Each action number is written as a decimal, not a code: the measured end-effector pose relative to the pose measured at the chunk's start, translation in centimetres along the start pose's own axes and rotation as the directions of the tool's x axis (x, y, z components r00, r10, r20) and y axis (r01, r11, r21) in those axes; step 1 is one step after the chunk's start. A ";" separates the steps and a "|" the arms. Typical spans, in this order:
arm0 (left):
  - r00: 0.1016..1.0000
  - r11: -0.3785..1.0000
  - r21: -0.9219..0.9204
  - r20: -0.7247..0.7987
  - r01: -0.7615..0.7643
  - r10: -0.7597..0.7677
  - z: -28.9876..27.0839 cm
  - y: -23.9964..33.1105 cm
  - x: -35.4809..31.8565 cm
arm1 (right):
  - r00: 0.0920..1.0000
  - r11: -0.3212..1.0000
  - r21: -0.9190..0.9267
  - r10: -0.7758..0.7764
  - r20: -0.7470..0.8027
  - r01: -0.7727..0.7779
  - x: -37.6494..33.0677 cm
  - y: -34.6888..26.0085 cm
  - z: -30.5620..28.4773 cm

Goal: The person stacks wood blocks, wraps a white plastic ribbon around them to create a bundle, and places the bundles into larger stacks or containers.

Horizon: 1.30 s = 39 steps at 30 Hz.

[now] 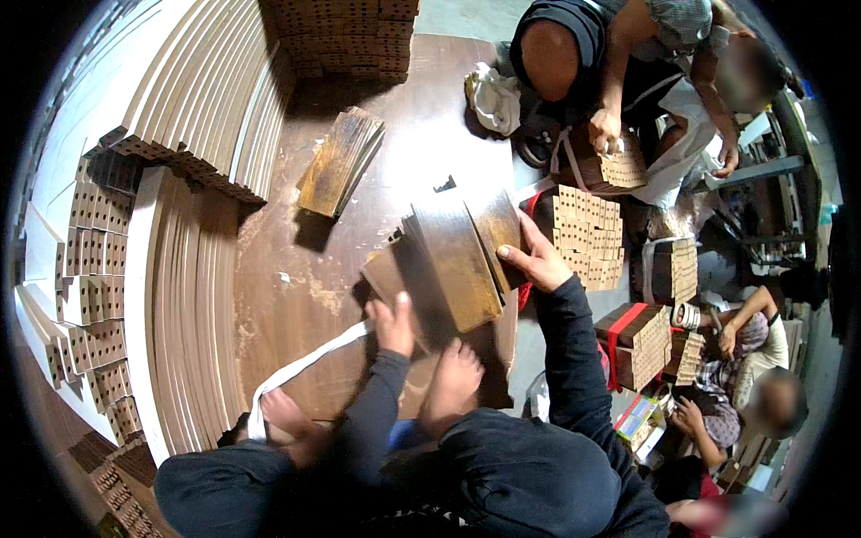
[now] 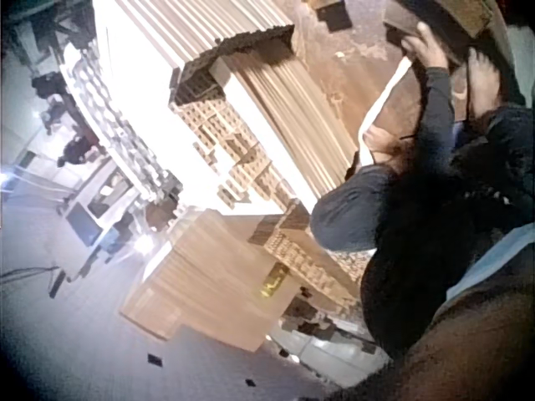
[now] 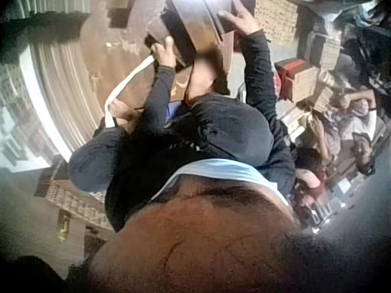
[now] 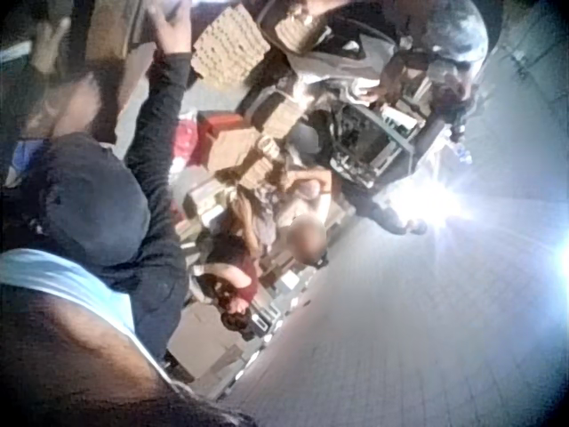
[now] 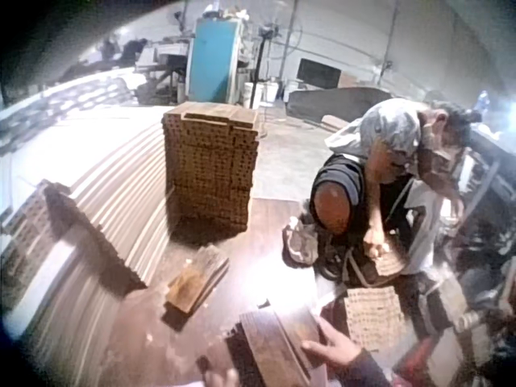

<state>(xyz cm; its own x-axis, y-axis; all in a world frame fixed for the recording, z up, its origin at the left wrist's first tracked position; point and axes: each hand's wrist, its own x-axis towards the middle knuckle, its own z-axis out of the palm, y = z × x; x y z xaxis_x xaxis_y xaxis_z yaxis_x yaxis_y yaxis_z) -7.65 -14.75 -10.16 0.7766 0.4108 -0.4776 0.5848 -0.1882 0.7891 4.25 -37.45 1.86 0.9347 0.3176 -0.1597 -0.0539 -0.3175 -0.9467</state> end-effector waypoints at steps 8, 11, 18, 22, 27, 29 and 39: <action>0.934 0.928 0.147 -0.056 -0.342 0.353 -1.3 3.0 3.0 | 0.998 0.995 -0.098 0.023 -0.063 -0.029 -0.9 0.7 -1.2; 0.850 0.897 0.053 -0.298 -0.439 0.433 -6.2 8.0 9.1 | 0.968 0.916 -0.397 -0.156 -0.196 0.067 -1.2 -1.1 -0.6; 0.890 0.733 0.504 0.247 -0.456 0.384 -10.6 15.9 25.4 | 0.821 0.925 -0.300 -0.352 -0.449 0.233 -3.3 -8.6 -0.3; 0.796 0.927 0.280 0.604 -0.250 0.032 -10.6 14.3 31.0 | 0.845 0.904 -0.310 -0.399 -0.357 0.296 -3.4 -10.7 0.9; 0.741 0.999 -0.024 0.670 -0.046 0.050 -9.7 15.0 26.3 | 0.968 0.922 0.304 -0.252 -0.002 0.240 -4.1 -10.8 4.5; 0.799 0.994 -0.032 0.591 -0.107 0.105 -10.8 13.3 26.4 | 0.898 0.913 0.268 -0.371 0.236 0.307 -3.5 -11.0 7.8; 0.831 0.977 -0.035 0.521 -0.208 0.196 -13.2 7.9 16.0 | 0.828 0.968 0.237 -0.195 0.525 0.078 -5.7 -6.1 15.7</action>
<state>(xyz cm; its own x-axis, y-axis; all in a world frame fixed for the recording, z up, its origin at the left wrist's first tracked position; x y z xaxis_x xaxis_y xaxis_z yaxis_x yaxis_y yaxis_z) 6.32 2.11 -6.51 0.8815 -0.1608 -0.4439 0.4016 -0.2388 0.8841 -6.26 -23.35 4.17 0.6004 0.7941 -0.0944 -0.0624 -0.0711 -0.9955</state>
